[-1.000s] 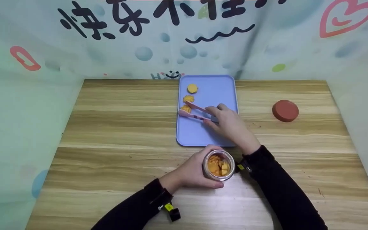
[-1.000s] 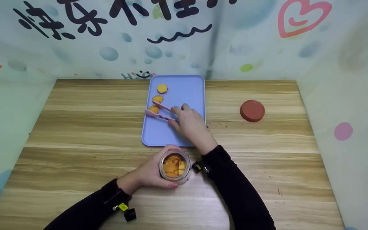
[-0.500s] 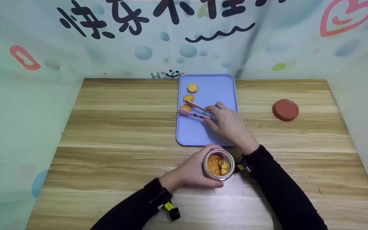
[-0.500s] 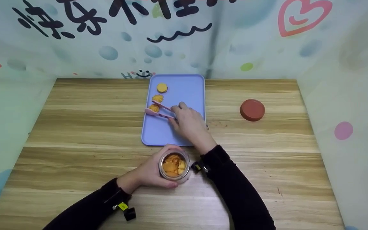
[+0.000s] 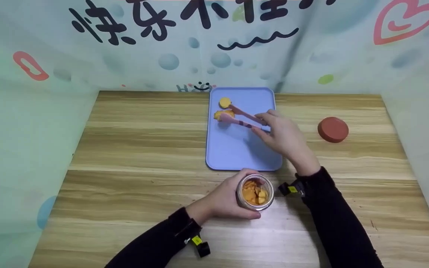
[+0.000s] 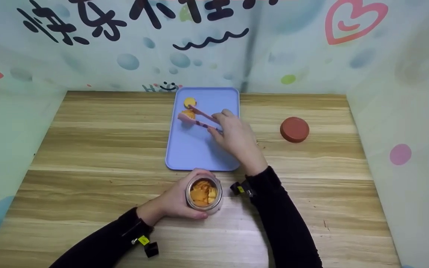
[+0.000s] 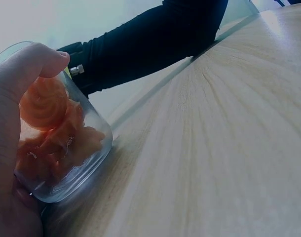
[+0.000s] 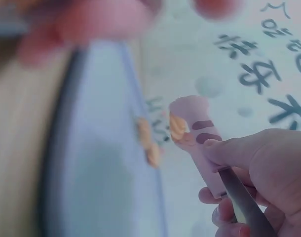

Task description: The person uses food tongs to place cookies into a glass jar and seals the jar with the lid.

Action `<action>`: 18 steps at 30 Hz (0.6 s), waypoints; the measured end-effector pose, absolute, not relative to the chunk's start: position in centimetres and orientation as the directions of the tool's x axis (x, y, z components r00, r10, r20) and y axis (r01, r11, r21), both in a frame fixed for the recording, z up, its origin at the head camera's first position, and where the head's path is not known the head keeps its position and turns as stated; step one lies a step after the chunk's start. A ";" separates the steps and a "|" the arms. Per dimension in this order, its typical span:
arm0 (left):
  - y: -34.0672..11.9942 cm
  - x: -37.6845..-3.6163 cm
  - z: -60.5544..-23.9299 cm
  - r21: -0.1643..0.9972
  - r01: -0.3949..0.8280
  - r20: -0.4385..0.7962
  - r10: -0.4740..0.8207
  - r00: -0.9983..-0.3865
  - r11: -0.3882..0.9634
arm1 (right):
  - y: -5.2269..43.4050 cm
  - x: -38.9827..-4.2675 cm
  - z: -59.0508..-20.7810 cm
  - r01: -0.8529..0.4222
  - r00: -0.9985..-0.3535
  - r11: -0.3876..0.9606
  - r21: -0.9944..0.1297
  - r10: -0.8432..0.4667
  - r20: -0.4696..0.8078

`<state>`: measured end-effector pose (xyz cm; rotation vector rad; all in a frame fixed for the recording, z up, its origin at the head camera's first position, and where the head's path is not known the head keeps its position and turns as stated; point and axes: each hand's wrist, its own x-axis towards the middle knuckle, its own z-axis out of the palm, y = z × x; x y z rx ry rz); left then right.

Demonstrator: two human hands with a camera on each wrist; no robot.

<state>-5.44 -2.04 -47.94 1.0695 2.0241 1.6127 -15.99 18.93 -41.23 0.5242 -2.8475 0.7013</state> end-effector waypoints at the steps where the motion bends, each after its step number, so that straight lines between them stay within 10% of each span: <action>1: -2.0 -5.5 -48.3 0.934 0.349 0.187 0.726 -0.662 0.078 | 19.3 -16.0 -40.9 -0.364 -0.928 0.830 -0.423 -0.285 0.238; 18: -2.2 -5.7 -49.4 0.924 0.358 0.229 0.558 -0.798 0.133 | 24.0 -13.4 -37.6 -0.399 -0.913 0.804 -0.440 -0.305 0.270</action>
